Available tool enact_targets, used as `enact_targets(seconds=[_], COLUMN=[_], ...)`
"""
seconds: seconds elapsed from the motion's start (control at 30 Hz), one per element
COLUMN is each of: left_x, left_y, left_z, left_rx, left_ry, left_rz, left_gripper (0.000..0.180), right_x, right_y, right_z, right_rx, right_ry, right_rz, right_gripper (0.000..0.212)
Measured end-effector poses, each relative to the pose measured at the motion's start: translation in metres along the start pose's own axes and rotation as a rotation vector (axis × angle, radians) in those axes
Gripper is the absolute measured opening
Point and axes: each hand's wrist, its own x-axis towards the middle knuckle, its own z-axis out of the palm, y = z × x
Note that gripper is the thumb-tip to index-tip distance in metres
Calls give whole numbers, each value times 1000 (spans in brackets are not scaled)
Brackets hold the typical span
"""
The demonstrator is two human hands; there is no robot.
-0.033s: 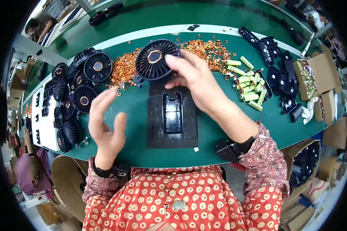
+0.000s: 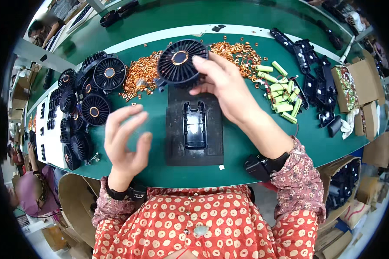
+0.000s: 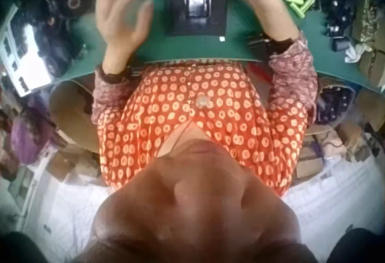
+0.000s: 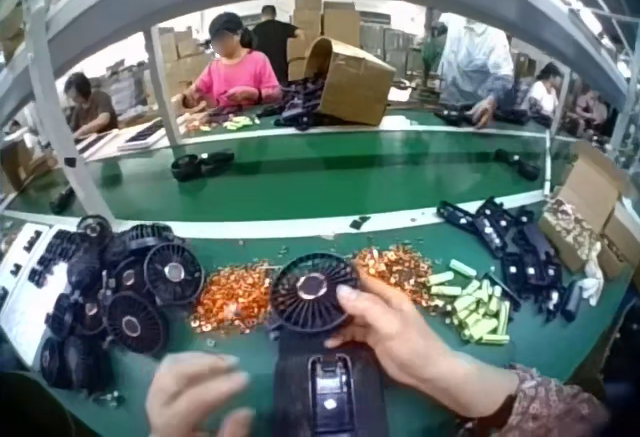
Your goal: Assembling the internal components, batteries, and housing of small portable fans.
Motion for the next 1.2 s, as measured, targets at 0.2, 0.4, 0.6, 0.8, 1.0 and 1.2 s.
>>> enact_targets(seconds=[0.2,0.4,0.6,0.8,1.0,1.2], left_x=[5,24,31,37,23,16], left_y=[17,22,28,29,10,17], left_z=[32,39,41,39,12,-1], left_rx=[-52,2,82,37,1,-700], left_ry=[-217,-392,-474,-436,-35,-90], left_rz=[111,34,86,103,-74,-688], left_gripper=[31,29,27,23,73,112], right_x=[3,-4,-4,-4,-9,-22], right_y=[31,30,37,28,14,12], right_z=[-29,-22,-25,-25,-13,17], right_rx=[147,-10,-22,20,117,137], right_ry=[20,5,-11,-31,-154,-505], right_rz=[-17,-46,-82,-107,-120,12], right_gripper=[36,38,44,45,64,68])
